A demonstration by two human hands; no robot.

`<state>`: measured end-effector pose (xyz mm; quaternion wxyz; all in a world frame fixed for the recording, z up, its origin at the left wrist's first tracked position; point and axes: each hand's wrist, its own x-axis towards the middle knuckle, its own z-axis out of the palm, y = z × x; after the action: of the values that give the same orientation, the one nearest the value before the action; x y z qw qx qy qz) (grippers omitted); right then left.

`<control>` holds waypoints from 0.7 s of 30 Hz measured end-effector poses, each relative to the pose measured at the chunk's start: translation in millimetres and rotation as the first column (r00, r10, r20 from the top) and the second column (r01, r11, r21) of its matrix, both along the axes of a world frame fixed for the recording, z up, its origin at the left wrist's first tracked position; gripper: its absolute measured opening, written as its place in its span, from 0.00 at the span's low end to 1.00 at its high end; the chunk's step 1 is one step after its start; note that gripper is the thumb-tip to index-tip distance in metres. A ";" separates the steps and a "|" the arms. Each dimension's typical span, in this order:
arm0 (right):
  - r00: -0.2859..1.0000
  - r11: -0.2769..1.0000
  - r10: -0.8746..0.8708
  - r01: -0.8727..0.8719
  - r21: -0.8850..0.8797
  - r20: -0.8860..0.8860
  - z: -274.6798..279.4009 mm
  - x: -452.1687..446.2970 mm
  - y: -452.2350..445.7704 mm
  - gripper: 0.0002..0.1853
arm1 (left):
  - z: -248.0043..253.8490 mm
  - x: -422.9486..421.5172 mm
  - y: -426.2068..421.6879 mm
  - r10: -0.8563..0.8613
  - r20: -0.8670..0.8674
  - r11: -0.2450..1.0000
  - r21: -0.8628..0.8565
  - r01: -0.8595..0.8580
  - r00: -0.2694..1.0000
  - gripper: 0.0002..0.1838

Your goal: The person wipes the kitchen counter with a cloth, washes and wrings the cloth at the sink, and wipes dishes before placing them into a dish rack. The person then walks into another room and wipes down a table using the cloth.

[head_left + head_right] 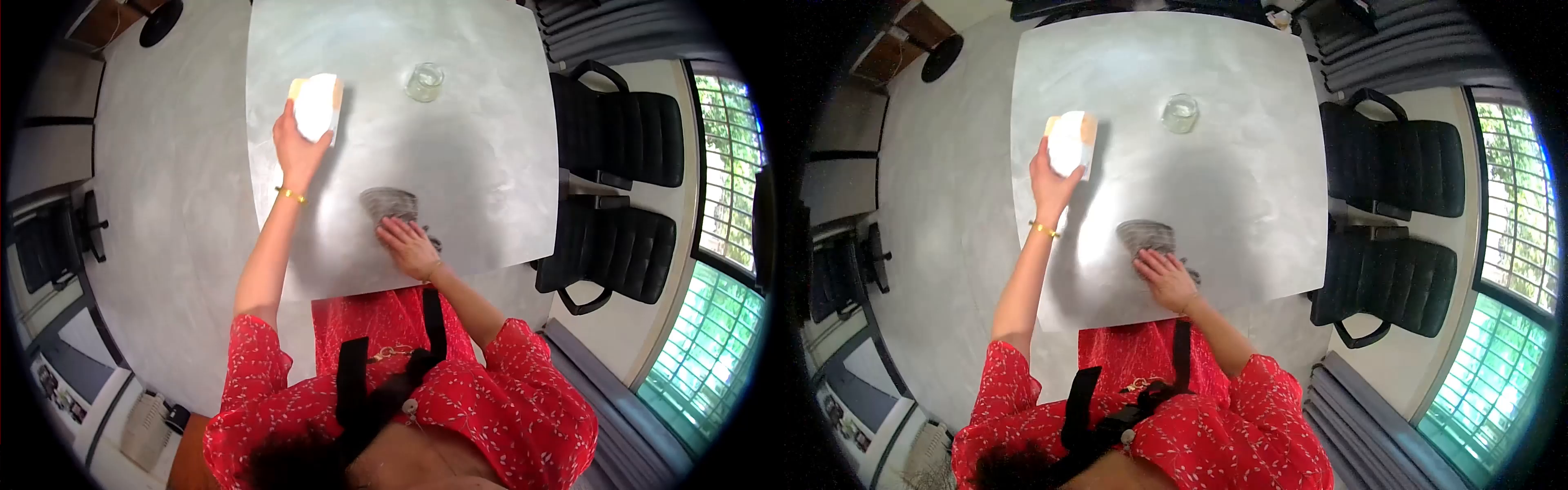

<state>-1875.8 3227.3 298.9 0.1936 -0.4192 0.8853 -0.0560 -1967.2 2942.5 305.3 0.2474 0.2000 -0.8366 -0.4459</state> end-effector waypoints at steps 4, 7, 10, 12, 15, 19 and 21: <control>0.979 0.981 -0.192 0.192 -0.015 -0.064 8.0 -13.5 13.0 0.27 | 13.8 -46.7 3.0 -0.024 -0.009 0.998 -0.064 0.023 1.000 0.43; 0.961 0.964 -0.264 0.263 -0.030 -0.081 4.1 -36.0 28.5 0.27 | 1.8 -78.1 7.4 -0.054 0.039 0.995 -0.077 0.057 0.998 0.45; 0.957 0.962 -0.274 0.272 -0.033 -0.095 10.0 -50.6 35.1 0.27 | -5.7 -78.2 0.1 0.003 0.093 0.984 -0.178 0.014 0.996 0.47; 0.953 0.958 -0.285 0.280 -0.060 -0.105 17.5 -65.0 34.2 0.27 | -1.3 -63.9 -6.5 0.170 0.136 0.930 -0.349 -0.113 0.976 0.48; 0.946 0.953 -0.297 0.286 -0.097 -0.132 19.2 -89.0 34.8 0.27 | 21.0 -30.8 -12.4 0.267 -0.120 0.929 -0.232 -0.288 0.956 0.44; 0.930 0.937 -0.331 0.302 -0.178 -0.163 28.5 -131.6 29.5 0.27 | 28.9 -9.1 2.1 0.031 -0.045 0.961 0.276 -0.018 0.999 0.39; 0.923 0.921 -0.343 0.293 -0.258 -0.176 44.6 -153.5 17.3 0.27 | 33.8 -13.1 3.6 0.055 -0.045 0.995 0.084 -0.051 0.997 0.41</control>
<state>-2029.3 3244.7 343.5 0.0345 -0.2919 0.9454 -0.1410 -1980.3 2946.1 339.2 0.2704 0.2215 -0.8057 -0.4782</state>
